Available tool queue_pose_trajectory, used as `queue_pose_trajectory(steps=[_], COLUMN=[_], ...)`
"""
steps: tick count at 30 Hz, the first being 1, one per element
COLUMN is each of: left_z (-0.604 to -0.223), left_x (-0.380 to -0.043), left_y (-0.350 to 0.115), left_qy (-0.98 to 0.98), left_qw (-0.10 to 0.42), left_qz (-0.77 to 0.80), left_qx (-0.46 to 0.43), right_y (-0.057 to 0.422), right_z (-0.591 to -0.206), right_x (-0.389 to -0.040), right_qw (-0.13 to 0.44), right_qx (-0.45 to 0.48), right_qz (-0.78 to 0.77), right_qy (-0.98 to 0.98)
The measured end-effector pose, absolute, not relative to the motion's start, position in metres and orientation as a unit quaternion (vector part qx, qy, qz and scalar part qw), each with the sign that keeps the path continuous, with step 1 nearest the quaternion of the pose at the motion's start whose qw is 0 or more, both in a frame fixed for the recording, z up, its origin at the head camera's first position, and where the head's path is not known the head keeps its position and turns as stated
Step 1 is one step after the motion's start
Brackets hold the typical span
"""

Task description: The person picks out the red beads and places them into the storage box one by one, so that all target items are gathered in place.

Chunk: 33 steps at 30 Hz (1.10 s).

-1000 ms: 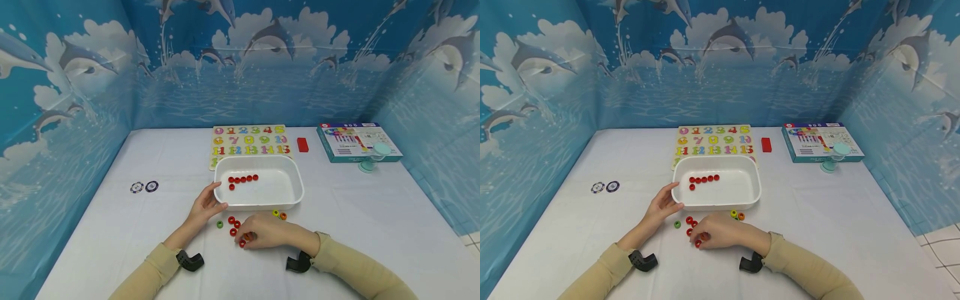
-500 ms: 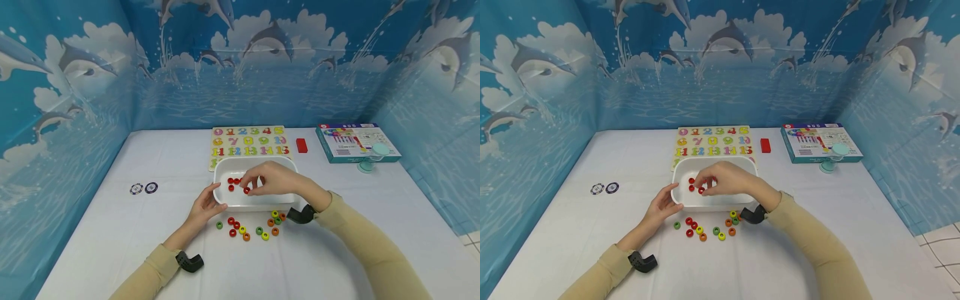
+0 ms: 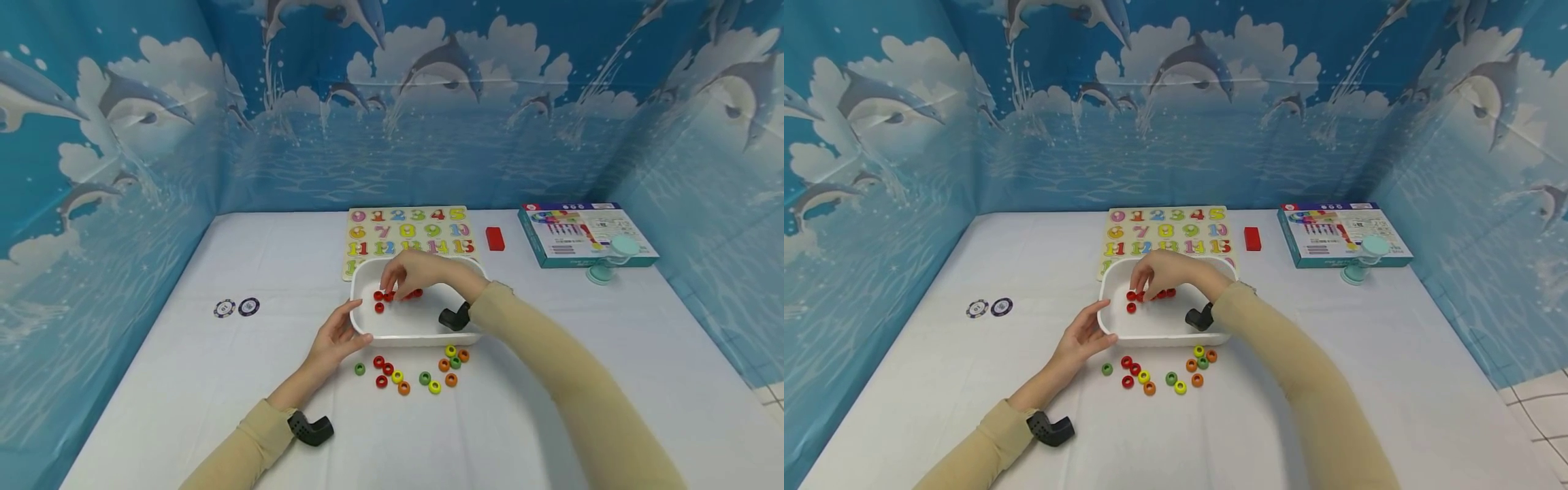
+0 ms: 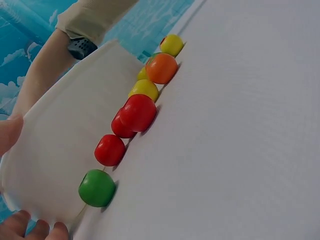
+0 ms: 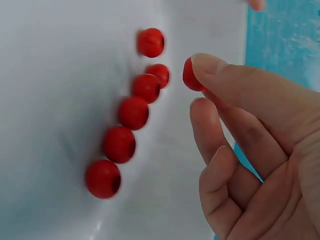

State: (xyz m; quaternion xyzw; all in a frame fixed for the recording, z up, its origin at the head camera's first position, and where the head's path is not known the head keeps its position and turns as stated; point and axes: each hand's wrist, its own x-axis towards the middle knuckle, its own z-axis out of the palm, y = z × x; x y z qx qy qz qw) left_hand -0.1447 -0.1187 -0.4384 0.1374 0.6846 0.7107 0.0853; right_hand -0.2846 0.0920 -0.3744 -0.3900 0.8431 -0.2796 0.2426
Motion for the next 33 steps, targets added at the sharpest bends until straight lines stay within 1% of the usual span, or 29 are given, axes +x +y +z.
queue_pose_trajectory(steps=[7,14,17,22,27,30,33], left_z=[-0.437,-0.438,-0.438,-0.437,-0.438,-0.438,-0.438], left_x=[-0.145,-0.145,-0.145,-0.144,-0.144,-0.144,-0.144], left_y=[-0.118,-0.118,-0.119,-0.118,-0.118,-0.118,-0.118], left_qy=[0.682,0.682,0.683,0.686,0.686,0.685,0.685], left_qw=[0.084,0.088,0.086,0.088,0.086,0.082,0.08], left_qz=[0.713,0.714,0.712,0.711,0.71,0.711,0.71], left_qx=[0.14,0.136,0.134,0.129,0.133,0.139,0.14], right_y=[0.082,0.078,0.078,0.087,0.102,0.11,0.115], right_z=[-0.39,-0.398,-0.398,-0.38,-0.35,-0.337,-0.334], right_x=[-0.285,-0.282,-0.282,-0.279,-0.259,-0.238,-0.214], right_qw=[0.273,0.248,0.25,0.243,0.195,0.169,0.151], right_qx=[-0.381,-0.402,-0.405,-0.392,-0.423,-0.445,-0.456], right_qz=[-0.265,-0.24,-0.245,-0.265,-0.285,-0.306,-0.322], right_qy=[0.843,0.848,0.845,0.847,0.838,0.824,0.816])
